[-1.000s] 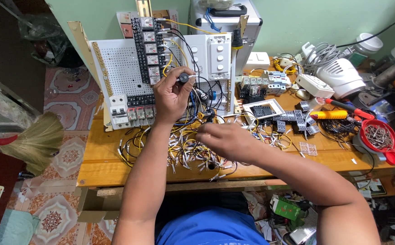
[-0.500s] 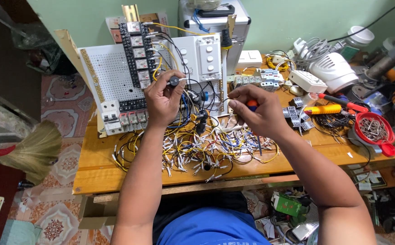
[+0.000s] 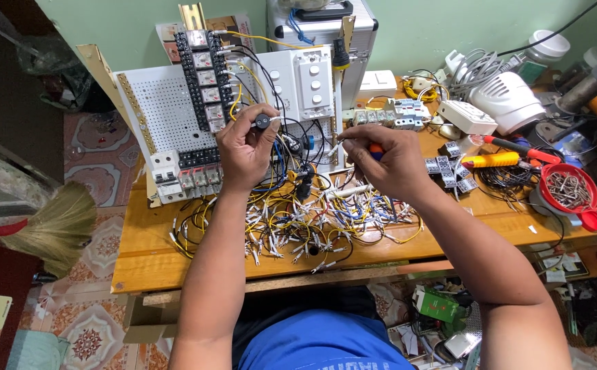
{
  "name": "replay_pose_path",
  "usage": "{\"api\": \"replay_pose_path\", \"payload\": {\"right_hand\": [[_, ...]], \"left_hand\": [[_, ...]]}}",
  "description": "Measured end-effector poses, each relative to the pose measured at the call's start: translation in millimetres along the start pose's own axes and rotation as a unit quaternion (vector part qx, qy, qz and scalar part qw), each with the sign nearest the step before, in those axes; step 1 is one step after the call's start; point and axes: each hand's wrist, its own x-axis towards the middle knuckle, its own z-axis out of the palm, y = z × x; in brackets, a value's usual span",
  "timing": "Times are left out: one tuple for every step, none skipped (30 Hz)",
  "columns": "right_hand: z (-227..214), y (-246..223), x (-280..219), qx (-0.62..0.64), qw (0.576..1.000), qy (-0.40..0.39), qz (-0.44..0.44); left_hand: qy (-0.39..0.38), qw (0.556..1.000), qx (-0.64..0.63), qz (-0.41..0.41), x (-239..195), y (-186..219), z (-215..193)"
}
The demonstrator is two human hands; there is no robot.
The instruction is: The person uses a screwdriver to tighten screws on a yellow electrical plug and then on a black electrical component. They manipulate wires and connectors on a cluttered workbench.
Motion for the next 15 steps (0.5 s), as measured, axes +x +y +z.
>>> {"api": "replay_pose_path", "payload": {"right_hand": [[0.8, -0.5, -0.1, 0.001, 1.000, 0.000, 0.000], [1.7, -1.1, -0.1, -0.006, 1.000, 0.001, 0.002], [2.6, -1.6, 0.1, -0.013, 1.000, 0.002, 0.003], [2.2, -0.6, 2.5, -0.012, 1.000, 0.002, 0.002], [2.1, 0.5, 4.4, -0.018, 1.000, -0.001, -0.005], [2.0, 1.7, 6.3, -0.023, 1.000, -0.005, -0.013], [3.0, 0.3, 6.1, -0.022, 1.000, -0.005, -0.013], [4.0, -1.1, 5.9, -0.017, 1.000, -0.003, -0.006], [4.8, -2.6, 5.8, -0.013, 1.000, -0.001, 0.001], [5.8, -1.1, 5.6, -0.012, 1.000, -0.001, 0.001], [6.5, 0.4, 5.1, 0.001, 1.000, 0.004, 0.008], [7.3, 2.0, 4.6, 0.015, 1.000, 0.010, 0.015], [7.5, 2.0, 4.1, 0.015, 1.000, 0.010, 0.015], [7.6, 2.2, 3.6, 0.018, 1.000, 0.009, 0.022], [7.7, 2.4, 2.4, 0.020, 0.999, 0.009, 0.029]], "left_hand": [[0.000, 1.000, 0.001, 0.000, -0.1, 0.2, 0.1], [0.000, 1.000, 0.001, -0.001, -0.3, 0.5, 0.2], [0.001, 1.000, 0.001, -0.002, -0.1, 0.7, 0.1], [0.001, 1.000, 0.002, -0.002, 0.7, 1.4, 0.1], [0.001, 1.000, 0.002, 0.002, 0.9, 2.3, 0.0], [0.001, 1.000, 0.003, 0.006, 1.1, 3.0, 0.0], [0.001, 1.000, 0.004, 0.005, 1.0, 3.2, -0.2], [0.001, 1.000, 0.002, 0.006, 0.9, 3.4, -0.3], [0.002, 1.000, 0.001, 0.006, 1.0, 3.5, -0.2], [0.002, 1.000, 0.001, 0.006, 1.0, 3.7, -0.5], [0.003, 1.000, 0.002, 0.004, 0.9, 3.9, -0.5], [0.004, 1.000, 0.002, 0.001, 0.7, 3.9, -0.4], [0.004, 1.000, 0.002, 0.000, 0.8, 3.5, -0.3], [0.005, 1.000, 0.002, 0.002, 0.8, 2.9, -0.2], [0.005, 1.000, 0.002, 0.004, 0.2, 2.4, 0.2]]}}
